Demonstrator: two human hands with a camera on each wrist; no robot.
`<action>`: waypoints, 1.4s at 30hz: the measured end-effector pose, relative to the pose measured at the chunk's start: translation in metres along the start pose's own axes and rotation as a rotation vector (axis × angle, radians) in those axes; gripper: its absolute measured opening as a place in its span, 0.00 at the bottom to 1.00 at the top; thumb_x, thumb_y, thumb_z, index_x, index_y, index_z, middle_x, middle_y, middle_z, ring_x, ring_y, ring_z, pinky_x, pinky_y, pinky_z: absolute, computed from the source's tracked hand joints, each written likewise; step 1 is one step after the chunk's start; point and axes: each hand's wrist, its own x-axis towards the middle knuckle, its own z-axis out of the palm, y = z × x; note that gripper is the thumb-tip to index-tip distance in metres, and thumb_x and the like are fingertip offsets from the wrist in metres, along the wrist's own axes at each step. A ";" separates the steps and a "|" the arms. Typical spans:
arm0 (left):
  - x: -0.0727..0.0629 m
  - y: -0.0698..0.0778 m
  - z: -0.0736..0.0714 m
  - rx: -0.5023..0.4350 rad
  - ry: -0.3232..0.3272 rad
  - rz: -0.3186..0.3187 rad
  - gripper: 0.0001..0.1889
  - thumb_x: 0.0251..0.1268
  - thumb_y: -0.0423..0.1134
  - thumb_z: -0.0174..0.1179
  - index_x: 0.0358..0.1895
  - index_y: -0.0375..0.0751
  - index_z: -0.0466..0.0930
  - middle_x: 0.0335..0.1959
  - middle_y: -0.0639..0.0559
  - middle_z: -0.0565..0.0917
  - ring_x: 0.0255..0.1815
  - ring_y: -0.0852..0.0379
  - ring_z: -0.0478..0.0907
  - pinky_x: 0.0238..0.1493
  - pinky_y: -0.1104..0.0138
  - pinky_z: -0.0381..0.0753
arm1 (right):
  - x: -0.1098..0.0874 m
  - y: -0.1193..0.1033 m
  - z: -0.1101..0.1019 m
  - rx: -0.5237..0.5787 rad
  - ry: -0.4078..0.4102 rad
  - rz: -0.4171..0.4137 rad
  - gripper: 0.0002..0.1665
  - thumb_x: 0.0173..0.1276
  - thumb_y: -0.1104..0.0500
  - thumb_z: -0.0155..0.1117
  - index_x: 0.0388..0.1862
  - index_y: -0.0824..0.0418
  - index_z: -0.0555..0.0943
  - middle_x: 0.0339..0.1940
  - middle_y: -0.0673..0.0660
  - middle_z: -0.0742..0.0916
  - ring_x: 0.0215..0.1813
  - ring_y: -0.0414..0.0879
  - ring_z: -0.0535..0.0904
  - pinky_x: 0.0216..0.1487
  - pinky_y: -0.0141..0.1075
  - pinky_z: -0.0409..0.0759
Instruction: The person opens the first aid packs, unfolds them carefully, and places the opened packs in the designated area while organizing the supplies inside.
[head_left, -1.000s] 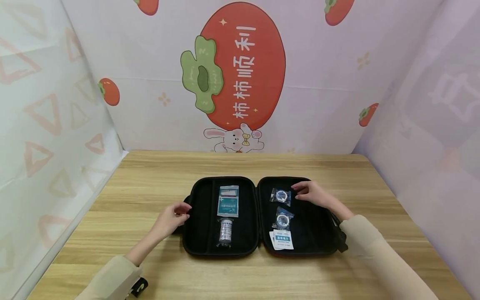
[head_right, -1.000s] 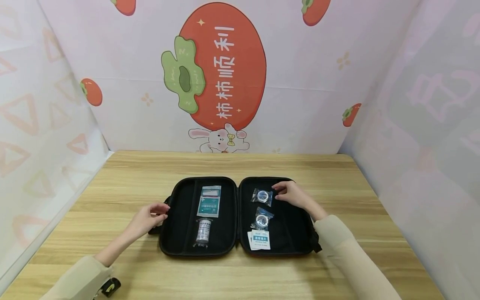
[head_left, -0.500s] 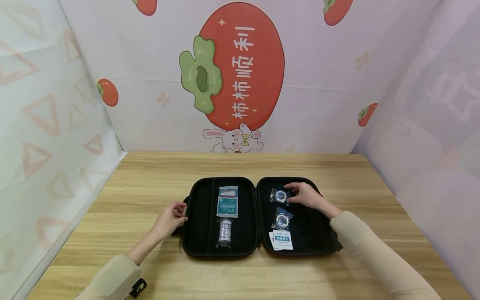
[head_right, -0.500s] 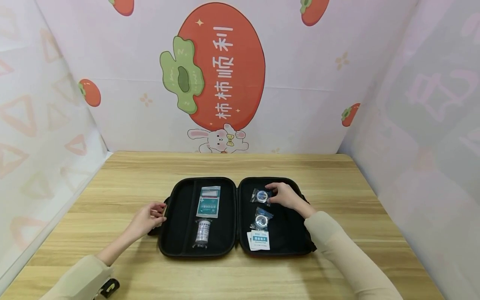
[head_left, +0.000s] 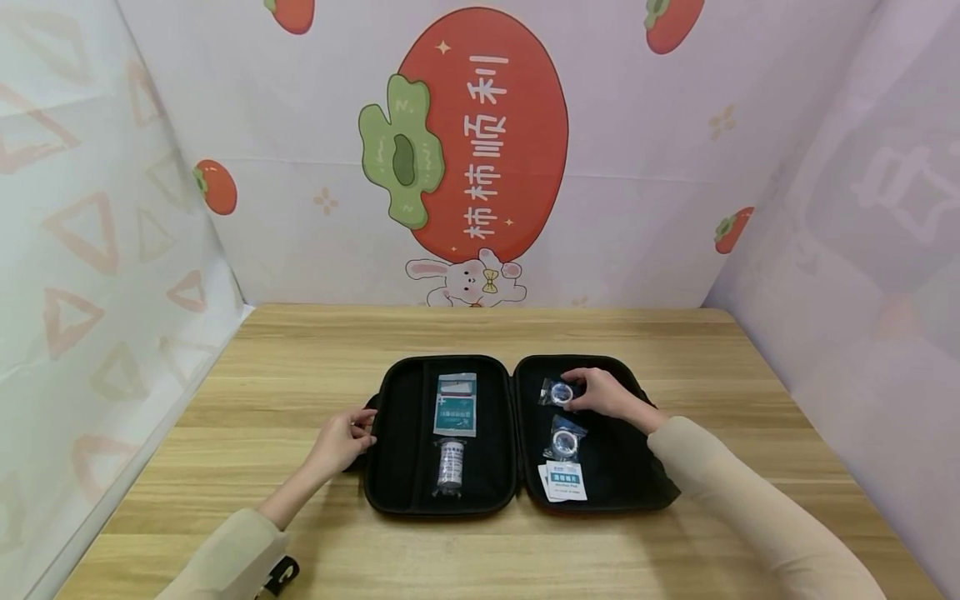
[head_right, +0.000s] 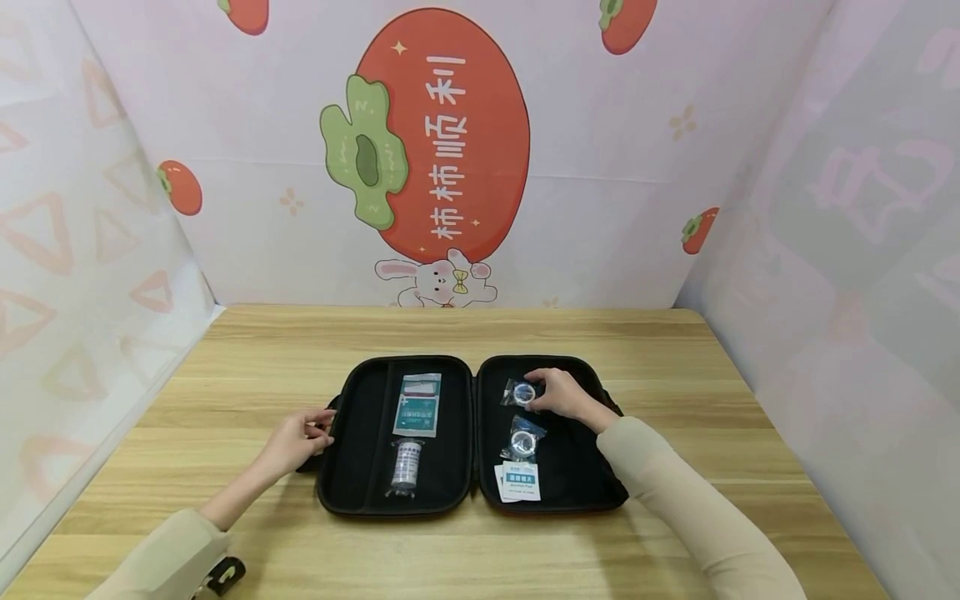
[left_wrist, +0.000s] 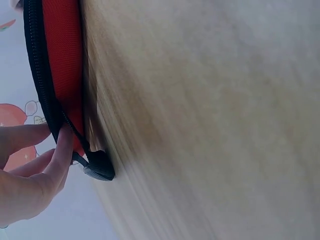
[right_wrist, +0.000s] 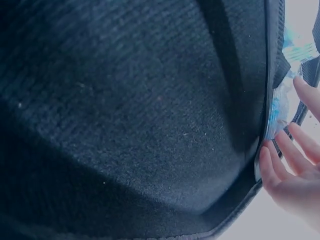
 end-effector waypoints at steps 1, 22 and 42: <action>0.000 0.000 0.000 0.004 -0.002 -0.001 0.22 0.49 0.19 0.56 0.52 0.22 0.69 0.39 0.36 0.76 0.30 0.51 0.78 0.24 0.69 0.75 | 0.001 0.000 0.001 -0.005 0.001 0.000 0.30 0.48 0.62 0.69 0.50 0.74 0.74 0.45 0.67 0.79 0.43 0.55 0.75 0.39 0.42 0.74; 0.003 0.002 -0.002 0.013 -0.030 -0.028 0.21 0.48 0.19 0.56 0.50 0.21 0.71 0.43 0.34 0.76 0.26 0.54 0.77 0.24 0.69 0.76 | 0.002 0.000 0.000 -0.013 0.032 0.015 0.27 0.47 0.64 0.68 0.47 0.74 0.75 0.43 0.67 0.80 0.33 0.46 0.74 0.34 0.37 0.73; -0.001 0.005 -0.002 -0.002 -0.026 -0.022 0.21 0.49 0.18 0.54 0.51 0.20 0.70 0.45 0.32 0.73 0.27 0.53 0.77 0.25 0.69 0.76 | -0.007 0.009 -0.020 0.009 0.063 -0.010 0.26 0.49 0.67 0.65 0.49 0.75 0.74 0.44 0.69 0.78 0.32 0.47 0.73 0.29 0.34 0.70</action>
